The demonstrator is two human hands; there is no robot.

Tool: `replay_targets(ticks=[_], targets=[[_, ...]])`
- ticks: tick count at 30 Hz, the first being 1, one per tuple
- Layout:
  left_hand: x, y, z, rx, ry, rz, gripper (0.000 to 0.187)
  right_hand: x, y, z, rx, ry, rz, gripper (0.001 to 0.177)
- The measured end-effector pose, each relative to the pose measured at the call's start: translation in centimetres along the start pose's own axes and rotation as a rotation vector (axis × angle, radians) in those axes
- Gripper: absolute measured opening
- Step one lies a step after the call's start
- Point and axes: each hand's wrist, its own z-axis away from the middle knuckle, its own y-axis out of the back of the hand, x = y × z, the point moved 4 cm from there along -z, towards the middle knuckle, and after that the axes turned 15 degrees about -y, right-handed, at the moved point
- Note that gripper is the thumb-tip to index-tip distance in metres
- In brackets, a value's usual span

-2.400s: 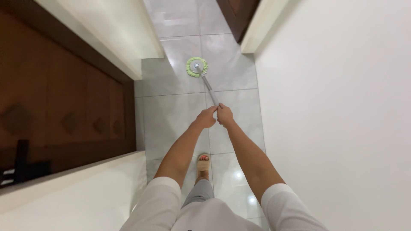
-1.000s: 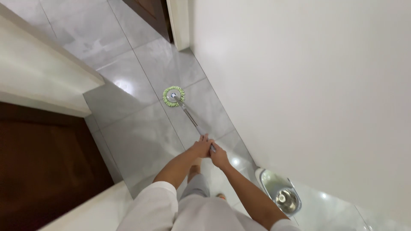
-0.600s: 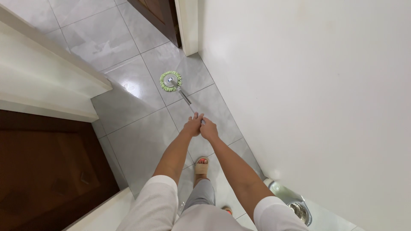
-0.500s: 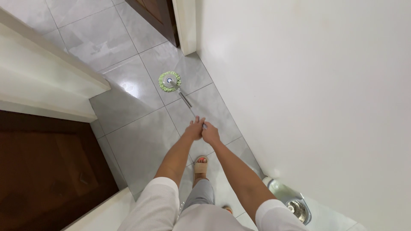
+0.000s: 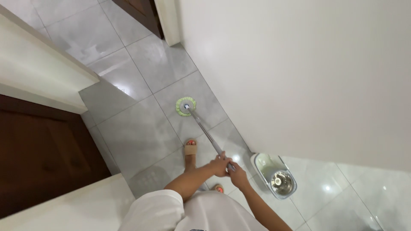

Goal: Mop the floors of multiple rooms and hallways using a spray-assisted spin mop.

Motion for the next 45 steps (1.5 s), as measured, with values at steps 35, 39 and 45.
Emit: replay_targets(ticks=[35, 39, 45], targets=[[-15.1, 24.9, -3.7, 0.318, 0.265, -0.09, 0.078, -26.8, -2.5, -18.5, 0.054, 0.172, -0.134, 0.046], [-18.4, 34.3, -3.9, 0.491, 0.378, -0.084, 0.067, -37.0, -3.4, -25.4, 0.087, 0.13, -0.171, 0.043], [-22.8, 36.3, -7.1, 0.357, 0.361, -0.075, 0.075, -40.8, -0.4, -24.3, -0.027, -0.029, -0.176, 0.045]])
